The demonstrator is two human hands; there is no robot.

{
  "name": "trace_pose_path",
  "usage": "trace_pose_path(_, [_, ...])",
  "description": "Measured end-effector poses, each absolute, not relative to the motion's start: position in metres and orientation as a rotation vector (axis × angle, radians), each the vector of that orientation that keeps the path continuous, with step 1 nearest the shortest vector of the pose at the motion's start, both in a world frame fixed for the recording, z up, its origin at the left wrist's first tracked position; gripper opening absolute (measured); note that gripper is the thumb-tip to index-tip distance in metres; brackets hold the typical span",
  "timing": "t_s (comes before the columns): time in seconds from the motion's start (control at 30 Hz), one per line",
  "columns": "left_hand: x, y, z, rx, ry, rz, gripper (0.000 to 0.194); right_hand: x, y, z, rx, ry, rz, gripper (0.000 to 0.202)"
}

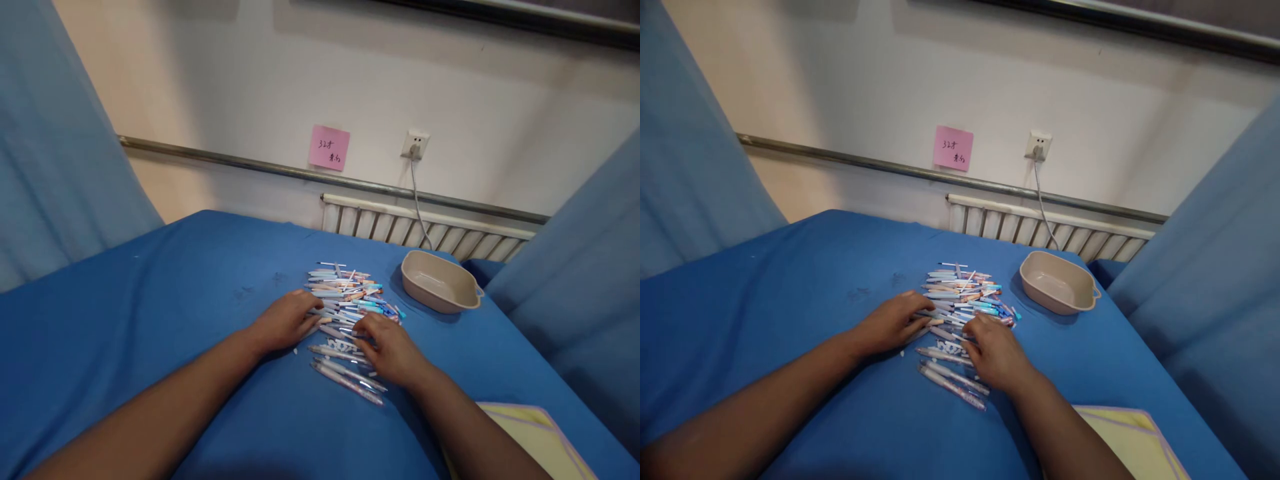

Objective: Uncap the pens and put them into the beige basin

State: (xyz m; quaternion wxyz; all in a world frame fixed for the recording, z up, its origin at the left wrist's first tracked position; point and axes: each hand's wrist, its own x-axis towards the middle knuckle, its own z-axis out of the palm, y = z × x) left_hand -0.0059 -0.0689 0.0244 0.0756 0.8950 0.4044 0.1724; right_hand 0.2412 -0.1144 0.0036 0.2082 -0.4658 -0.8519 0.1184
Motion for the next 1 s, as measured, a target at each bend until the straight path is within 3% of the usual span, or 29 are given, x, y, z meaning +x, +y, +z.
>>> trace_pose_path(0.23, [0.005,-0.08,0.033,2.753,1.024,0.436,0.02,0.231,-0.122,0.005,-1.171,-2.59,0.361,0.012])
trace_pose_path(0.57, [0.009,-0.085,0.027,2.758,0.847,0.352,0.019,0.233,-0.117,-0.004,-1.21,-2.427,0.47,0.006])
trace_pose_path(0.77, [0.012,-0.084,0.032,2.77,0.901,0.296,0.03,0.234,-0.114,-0.004,-1.14,-2.335,0.471,0.005])
trace_pose_path(1.0, [0.008,-0.083,0.03,2.744,0.871,0.507,0.023,0.233,-0.114,-0.001,-1.094,-2.24,0.449,0.007])
